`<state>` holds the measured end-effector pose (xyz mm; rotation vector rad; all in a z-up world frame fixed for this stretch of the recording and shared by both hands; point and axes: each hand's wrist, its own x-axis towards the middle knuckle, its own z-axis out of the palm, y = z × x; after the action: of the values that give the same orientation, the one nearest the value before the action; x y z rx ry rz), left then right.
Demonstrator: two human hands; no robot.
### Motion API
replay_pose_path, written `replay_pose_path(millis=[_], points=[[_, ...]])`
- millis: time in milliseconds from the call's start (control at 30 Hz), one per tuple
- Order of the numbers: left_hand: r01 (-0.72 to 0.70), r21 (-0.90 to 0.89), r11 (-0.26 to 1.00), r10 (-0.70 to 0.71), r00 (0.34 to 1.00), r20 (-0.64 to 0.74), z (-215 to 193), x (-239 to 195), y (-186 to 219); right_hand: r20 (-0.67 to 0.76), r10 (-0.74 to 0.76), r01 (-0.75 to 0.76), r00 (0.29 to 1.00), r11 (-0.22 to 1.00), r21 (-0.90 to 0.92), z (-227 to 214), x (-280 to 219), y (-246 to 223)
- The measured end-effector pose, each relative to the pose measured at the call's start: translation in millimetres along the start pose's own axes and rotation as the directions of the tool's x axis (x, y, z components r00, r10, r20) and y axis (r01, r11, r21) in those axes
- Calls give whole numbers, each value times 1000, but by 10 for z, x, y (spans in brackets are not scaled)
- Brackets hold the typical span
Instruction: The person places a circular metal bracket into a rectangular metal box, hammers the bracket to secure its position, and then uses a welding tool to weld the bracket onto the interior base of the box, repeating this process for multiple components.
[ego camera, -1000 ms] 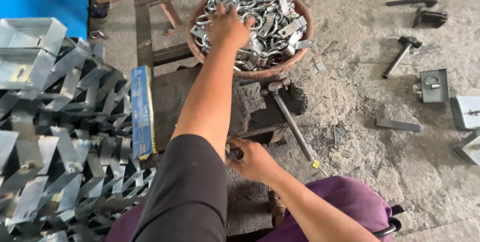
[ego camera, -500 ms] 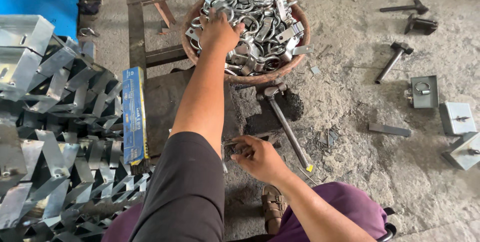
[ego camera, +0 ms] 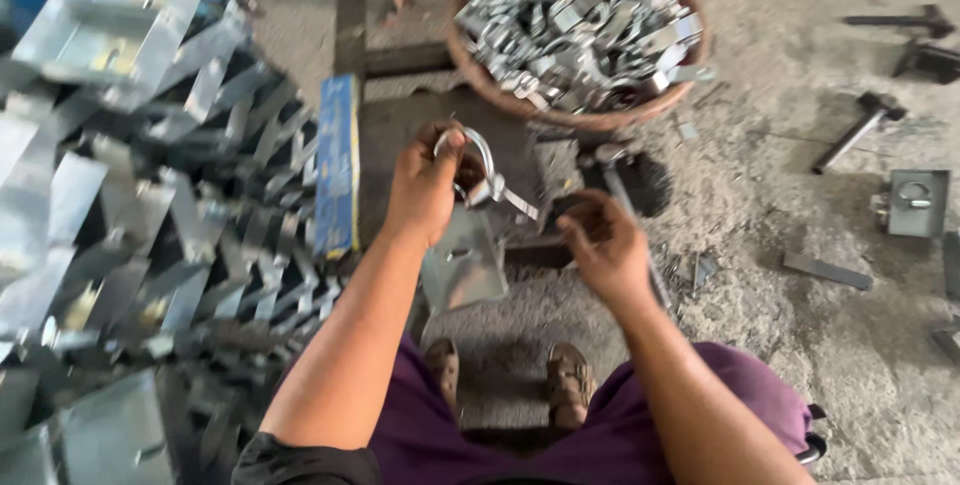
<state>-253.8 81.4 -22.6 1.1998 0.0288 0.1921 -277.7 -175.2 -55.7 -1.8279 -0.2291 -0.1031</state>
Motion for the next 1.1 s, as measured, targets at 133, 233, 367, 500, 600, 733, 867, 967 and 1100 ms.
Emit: replay_pose_path(millis=[133,233,367,500,600,733,867,967,1100], points=[[-39,350,936,95,985,-146,-304,-423,32,-97,62,-101,993,880,-465,-246,98,229],[-140,653,744,277,954,-111,-529,-531,-6,-97,-218,63,971,628,-775,-338,132,585],[-201,729,655,316,948,-23,-505,-395,-261,-166,21,-138,986,670,-730,-348,148,1031],[-176,800,573,308,951,-11,-465,-410,-416,-200,158,-252,967,703,-664,-315,49,1075],[-324,782,532,405,909,101,-594,-437,-359,-175,262,-313,949,713,-628,-254,-113,780],[-428,869,250,538,807,243,-754,-360,-287,-64,330,-302,942,748,-591,-169,-391,117],[-366,758,539,374,911,173,-784,-285,-319,27,34,-18,999,892,-452,-134,-548,-587],[-285,759,585,274,951,145,-749,-314,-364,-77,-466,464,881,885,-42,-160,-655,-937],[-282,774,567,273,951,146,-707,-276,-257,-192,-738,752,647,659,1,62,-699,-1000]])
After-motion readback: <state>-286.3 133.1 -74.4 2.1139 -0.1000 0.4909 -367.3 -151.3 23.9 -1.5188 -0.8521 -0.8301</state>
